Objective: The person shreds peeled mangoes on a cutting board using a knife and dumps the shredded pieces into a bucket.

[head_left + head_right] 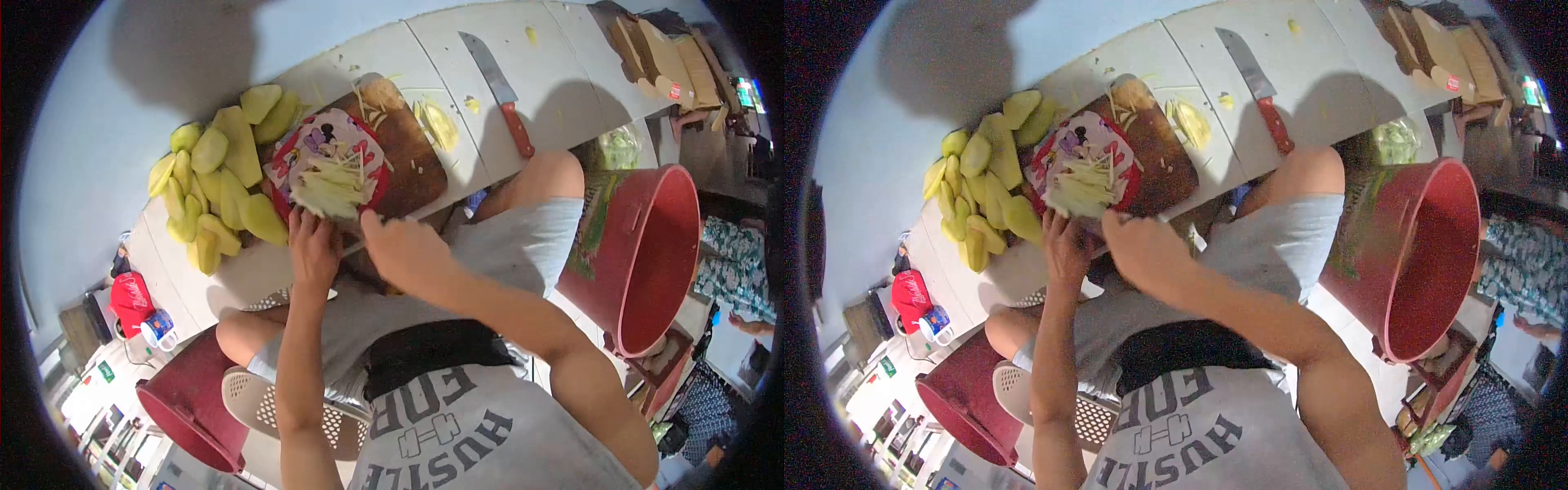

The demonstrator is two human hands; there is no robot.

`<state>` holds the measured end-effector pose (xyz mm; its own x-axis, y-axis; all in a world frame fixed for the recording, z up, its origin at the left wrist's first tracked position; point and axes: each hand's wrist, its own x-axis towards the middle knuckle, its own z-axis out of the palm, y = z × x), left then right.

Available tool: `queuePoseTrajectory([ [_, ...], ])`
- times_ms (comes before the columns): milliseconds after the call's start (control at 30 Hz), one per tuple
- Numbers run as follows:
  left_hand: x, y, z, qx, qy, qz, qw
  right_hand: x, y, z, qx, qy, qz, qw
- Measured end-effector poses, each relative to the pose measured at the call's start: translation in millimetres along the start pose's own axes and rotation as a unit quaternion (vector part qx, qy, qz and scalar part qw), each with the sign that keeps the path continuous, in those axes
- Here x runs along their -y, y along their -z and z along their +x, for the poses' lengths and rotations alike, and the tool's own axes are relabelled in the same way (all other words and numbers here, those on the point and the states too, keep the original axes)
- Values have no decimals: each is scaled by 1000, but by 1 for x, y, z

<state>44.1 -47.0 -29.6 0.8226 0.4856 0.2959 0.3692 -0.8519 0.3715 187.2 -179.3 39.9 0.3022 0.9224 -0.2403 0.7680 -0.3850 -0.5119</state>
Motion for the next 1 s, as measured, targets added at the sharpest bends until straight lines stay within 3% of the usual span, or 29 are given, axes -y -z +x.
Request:
queuePoseTrajectory([
  [667,13,-12,-3,-43,-33,-10,998,-2,1,0,-25,12,4,1000],
  [733,10,-6,-11,-6,-18,1,1000,15,14,-12,-43,29,4,999],
  [767,7,-9,-6,-48,-28,-26,998,22,20,-14,2,6,-8,1000],
  [867,-1,-1,-3,-32,-9,-28,999,-4,-11,-4,-27,11,-3,1000],
  [1000,-1,1,-5,-12,-3,-15,1000,13,12,-12,-31,22,-2,999],
])
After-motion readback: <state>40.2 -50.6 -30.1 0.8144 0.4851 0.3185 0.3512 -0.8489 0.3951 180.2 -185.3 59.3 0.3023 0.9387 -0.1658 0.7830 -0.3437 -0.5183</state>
